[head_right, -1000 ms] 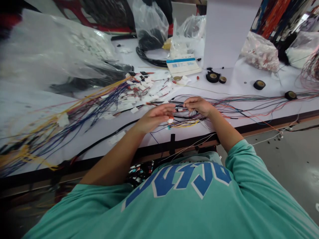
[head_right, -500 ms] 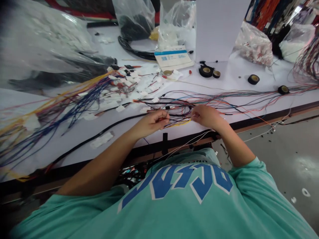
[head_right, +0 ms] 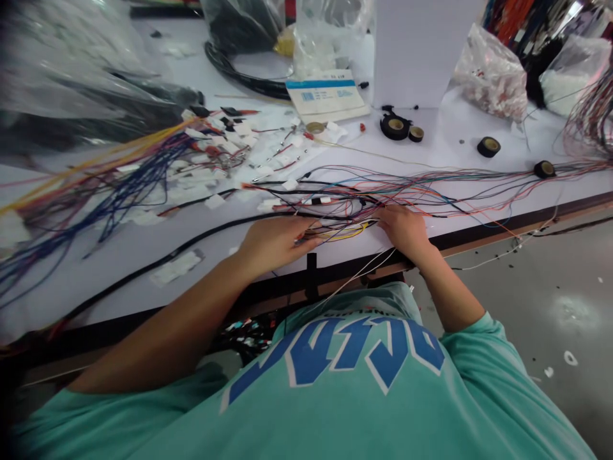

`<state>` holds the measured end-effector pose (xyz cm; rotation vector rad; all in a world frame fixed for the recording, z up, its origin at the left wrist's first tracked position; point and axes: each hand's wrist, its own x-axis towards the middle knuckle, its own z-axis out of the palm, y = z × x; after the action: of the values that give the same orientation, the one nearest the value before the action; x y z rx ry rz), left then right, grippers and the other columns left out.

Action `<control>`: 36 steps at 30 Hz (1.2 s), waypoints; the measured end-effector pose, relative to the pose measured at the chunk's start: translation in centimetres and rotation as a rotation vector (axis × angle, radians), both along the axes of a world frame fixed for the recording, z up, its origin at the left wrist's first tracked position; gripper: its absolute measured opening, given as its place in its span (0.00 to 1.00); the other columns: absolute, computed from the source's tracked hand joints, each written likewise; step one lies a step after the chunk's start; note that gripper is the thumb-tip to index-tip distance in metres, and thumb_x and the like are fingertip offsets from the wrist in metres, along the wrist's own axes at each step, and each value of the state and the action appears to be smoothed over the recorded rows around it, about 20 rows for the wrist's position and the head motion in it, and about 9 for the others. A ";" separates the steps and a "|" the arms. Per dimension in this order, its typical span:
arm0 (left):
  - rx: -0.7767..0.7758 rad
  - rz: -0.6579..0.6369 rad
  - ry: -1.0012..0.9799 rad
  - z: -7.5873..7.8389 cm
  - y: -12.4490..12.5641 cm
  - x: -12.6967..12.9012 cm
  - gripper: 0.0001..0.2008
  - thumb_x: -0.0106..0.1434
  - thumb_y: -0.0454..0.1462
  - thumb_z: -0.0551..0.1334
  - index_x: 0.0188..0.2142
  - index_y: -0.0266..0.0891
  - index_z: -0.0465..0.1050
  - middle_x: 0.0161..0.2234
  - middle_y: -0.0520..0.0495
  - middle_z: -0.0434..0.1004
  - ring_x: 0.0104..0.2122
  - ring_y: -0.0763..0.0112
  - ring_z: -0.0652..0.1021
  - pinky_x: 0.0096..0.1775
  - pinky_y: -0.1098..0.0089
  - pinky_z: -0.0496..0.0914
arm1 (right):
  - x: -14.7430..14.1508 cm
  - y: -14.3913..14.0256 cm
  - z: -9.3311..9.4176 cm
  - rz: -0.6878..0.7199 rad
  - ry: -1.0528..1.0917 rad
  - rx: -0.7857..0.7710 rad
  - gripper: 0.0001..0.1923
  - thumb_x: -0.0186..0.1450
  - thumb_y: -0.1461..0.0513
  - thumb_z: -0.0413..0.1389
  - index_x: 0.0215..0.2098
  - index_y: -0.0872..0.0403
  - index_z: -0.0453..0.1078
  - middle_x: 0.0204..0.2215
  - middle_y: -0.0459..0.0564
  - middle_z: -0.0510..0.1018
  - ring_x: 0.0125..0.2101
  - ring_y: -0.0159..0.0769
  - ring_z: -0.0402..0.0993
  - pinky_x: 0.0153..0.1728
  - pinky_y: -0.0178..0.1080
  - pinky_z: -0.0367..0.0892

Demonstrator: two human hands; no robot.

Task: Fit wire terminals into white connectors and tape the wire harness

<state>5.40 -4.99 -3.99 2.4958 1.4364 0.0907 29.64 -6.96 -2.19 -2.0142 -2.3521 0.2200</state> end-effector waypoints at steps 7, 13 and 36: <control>0.002 -0.041 -0.019 -0.3 0.1 -0.2 0.14 0.58 0.47 0.59 0.34 0.41 0.76 0.35 0.44 0.79 0.36 0.60 0.77 0.31 0.69 0.64 | 0.6 1.1 -0.6 0.029 0.029 0.066 0.16 0.64 0.63 0.49 0.46 0.45 0.75 0.42 0.49 0.78 0.40 0.39 0.72 0.32 0.36 0.62; 0.011 0.019 -0.100 -0.8 0.7 -0.6 0.13 0.58 0.39 0.53 0.32 0.41 0.76 0.31 0.45 0.77 0.34 0.62 0.76 0.29 0.69 0.63 | 0.7 1.2 -1.1 0.050 -0.039 0.101 0.17 0.64 0.64 0.49 0.46 0.47 0.74 0.44 0.50 0.78 0.40 0.39 0.72 0.29 0.34 0.61; -0.171 0.417 -0.575 -1.5 3.6 -1.5 0.10 0.53 0.42 0.60 0.23 0.38 0.72 0.15 0.54 0.63 0.17 0.75 0.62 0.22 0.72 0.54 | -1.6 -0.1 -1.3 0.274 -0.230 0.060 0.20 0.67 0.67 0.44 0.52 0.51 0.70 0.46 0.56 0.75 0.43 0.40 0.70 0.32 0.36 0.61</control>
<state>3.93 -1.38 -5.46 1.7871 1.5796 0.6701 28.07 -7.11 -3.46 -1.7706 -2.7342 -0.0801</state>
